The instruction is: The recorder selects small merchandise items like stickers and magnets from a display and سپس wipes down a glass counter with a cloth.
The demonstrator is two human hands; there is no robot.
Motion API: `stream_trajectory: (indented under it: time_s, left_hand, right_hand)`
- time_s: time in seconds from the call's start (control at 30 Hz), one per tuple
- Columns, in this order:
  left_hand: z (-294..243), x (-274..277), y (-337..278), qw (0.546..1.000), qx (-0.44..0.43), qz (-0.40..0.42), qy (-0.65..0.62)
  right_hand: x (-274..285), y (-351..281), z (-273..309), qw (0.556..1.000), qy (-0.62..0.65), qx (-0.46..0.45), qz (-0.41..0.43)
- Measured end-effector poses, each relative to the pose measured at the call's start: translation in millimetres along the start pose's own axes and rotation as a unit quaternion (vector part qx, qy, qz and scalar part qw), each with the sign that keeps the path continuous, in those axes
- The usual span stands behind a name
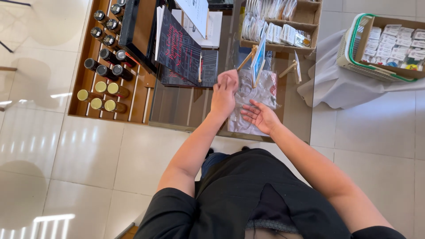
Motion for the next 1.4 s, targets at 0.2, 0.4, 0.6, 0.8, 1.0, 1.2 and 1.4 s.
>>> stream_trajectory:
  time_s: [0.2,0.4,0.6,0.8,1.0,1.2,1.4]
  left_hand:
    - [-8,-40,5,0.993,0.047,0.106,0.036]
    - [-43,-2,-39,0.995,-0.005,0.079,0.054]
    - [-22,7,-54,0.992,-0.054,0.068,0.087]
    - [-33,-9,-29,0.993,0.019,0.074,0.092]
    - [-87,26,-67,0.995,-0.050,0.030,0.086]
    - [-121,5,-60,0.993,-0.072,0.092,0.029]
    - [-162,-37,-23,0.989,-0.119,0.080,0.044]
  right_hand:
    - [10,9,10,0.999,-0.007,-0.024,0.026]
    - [19,6,17,0.998,-0.020,-0.039,0.038]
    - [31,0,25,0.998,-0.031,-0.048,0.040]
    - [30,-1,24,0.997,-0.029,-0.051,0.040]
    - [28,-20,27,0.998,-0.024,-0.036,0.033]
    - [103,20,45,0.999,0.018,0.043,-0.016]
    - [95,-26,86,0.983,0.065,0.152,-0.081]
Point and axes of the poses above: each hand's wrist, its own y-axis towards the middle knuckle, its own x-axis out of the back of the hand, z = x × y, the point moved 7 cm from there along y, towards the middle knuckle, and after that the axes turned 15 degrees about y, right-handed, at the moved point
